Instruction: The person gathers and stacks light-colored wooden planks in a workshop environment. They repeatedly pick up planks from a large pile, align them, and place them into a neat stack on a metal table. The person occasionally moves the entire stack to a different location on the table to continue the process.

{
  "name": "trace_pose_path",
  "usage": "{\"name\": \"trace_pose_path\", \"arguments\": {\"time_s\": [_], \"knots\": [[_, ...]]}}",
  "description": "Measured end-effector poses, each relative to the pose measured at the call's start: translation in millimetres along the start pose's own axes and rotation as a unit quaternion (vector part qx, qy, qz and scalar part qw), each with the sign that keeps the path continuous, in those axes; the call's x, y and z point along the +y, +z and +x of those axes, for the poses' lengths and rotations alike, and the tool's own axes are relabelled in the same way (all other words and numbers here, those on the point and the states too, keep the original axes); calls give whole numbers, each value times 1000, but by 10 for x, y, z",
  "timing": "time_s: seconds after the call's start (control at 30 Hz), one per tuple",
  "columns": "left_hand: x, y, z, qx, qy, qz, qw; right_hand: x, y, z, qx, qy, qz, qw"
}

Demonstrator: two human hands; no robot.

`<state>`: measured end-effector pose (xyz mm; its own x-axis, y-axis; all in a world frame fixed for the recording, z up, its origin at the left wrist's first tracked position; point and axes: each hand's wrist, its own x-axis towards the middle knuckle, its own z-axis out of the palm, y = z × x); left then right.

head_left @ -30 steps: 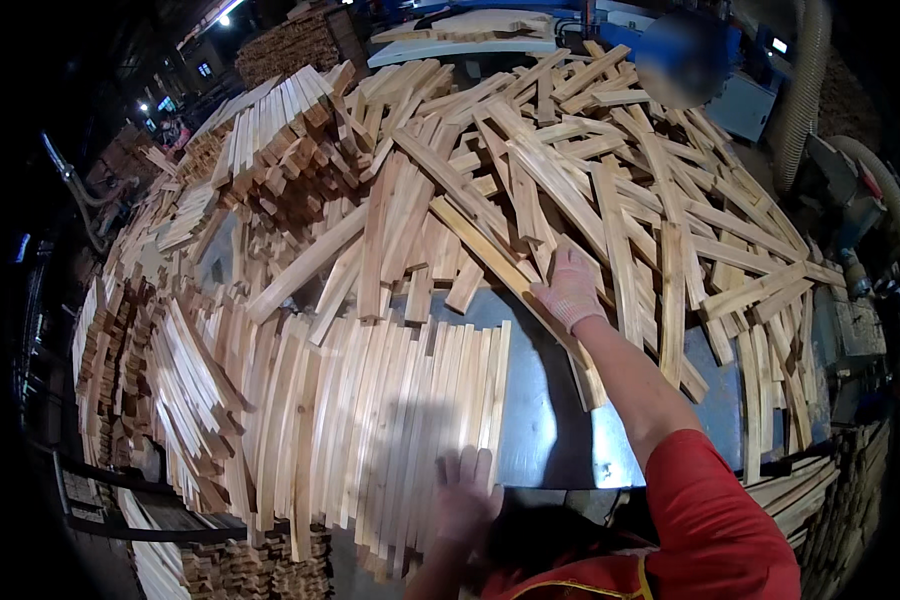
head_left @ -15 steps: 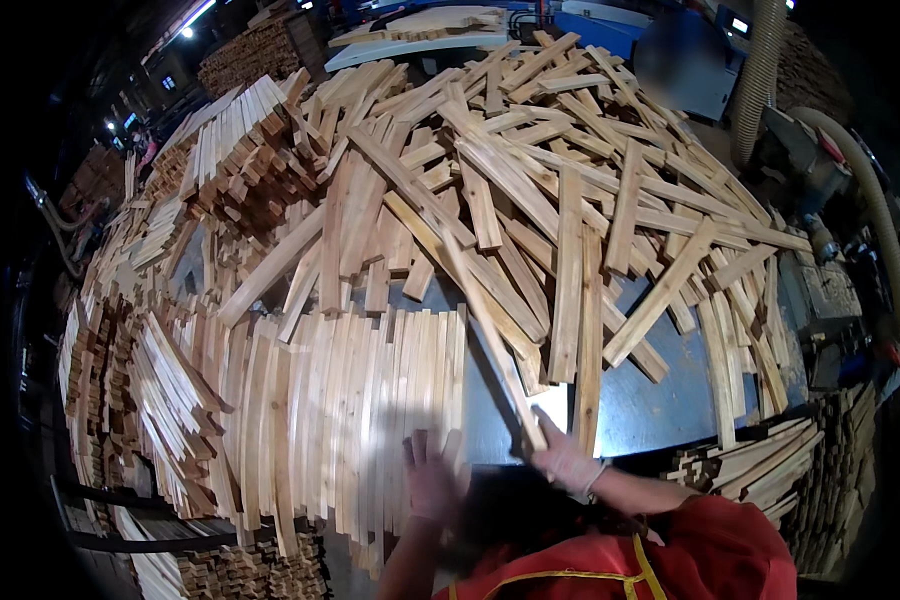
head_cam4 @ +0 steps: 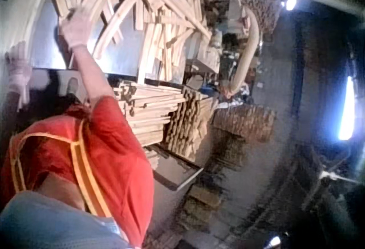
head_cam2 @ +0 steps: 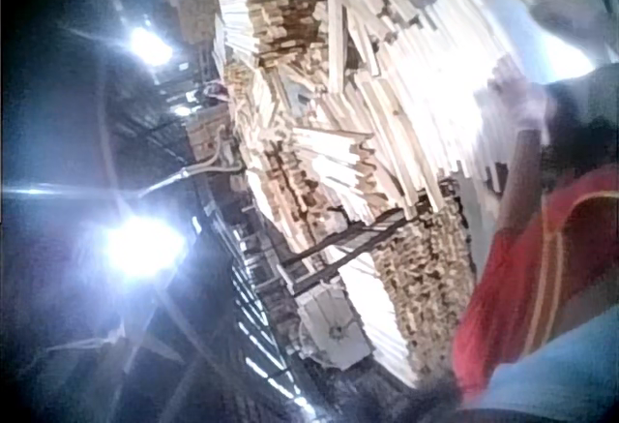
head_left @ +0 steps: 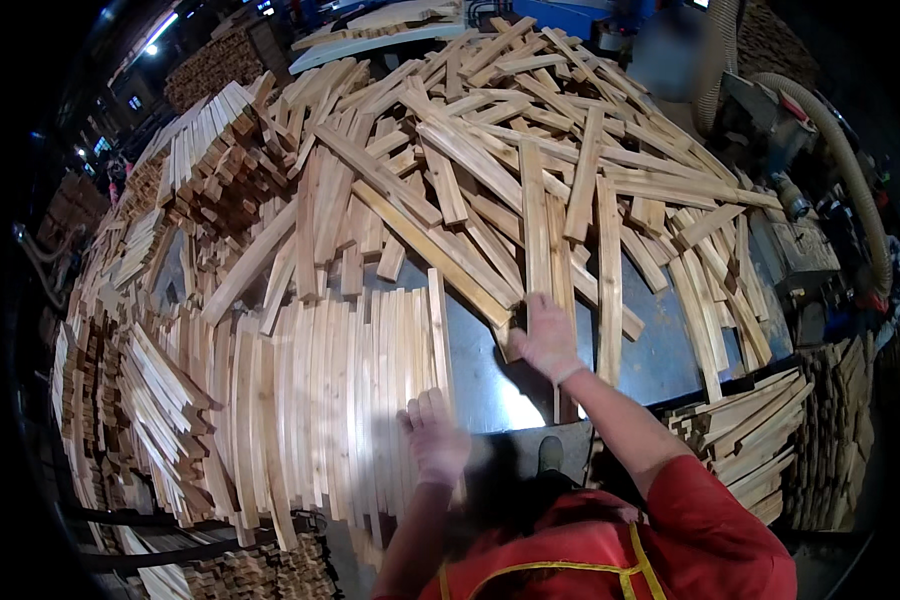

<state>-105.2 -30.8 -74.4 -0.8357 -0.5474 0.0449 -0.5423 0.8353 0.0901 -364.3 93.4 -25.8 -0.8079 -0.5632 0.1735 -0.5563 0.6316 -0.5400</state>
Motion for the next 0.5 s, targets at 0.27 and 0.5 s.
{"name": "trace_pose_path", "arguments": {"time_s": [0.27,0.5], "knots": [[60,-21,36,-70,-11,6,997,223,-80,609,12,149,-142,979],[165,-246,-229,73,12,-145,987,316,-500,-513,-80,123,387,910]]}}
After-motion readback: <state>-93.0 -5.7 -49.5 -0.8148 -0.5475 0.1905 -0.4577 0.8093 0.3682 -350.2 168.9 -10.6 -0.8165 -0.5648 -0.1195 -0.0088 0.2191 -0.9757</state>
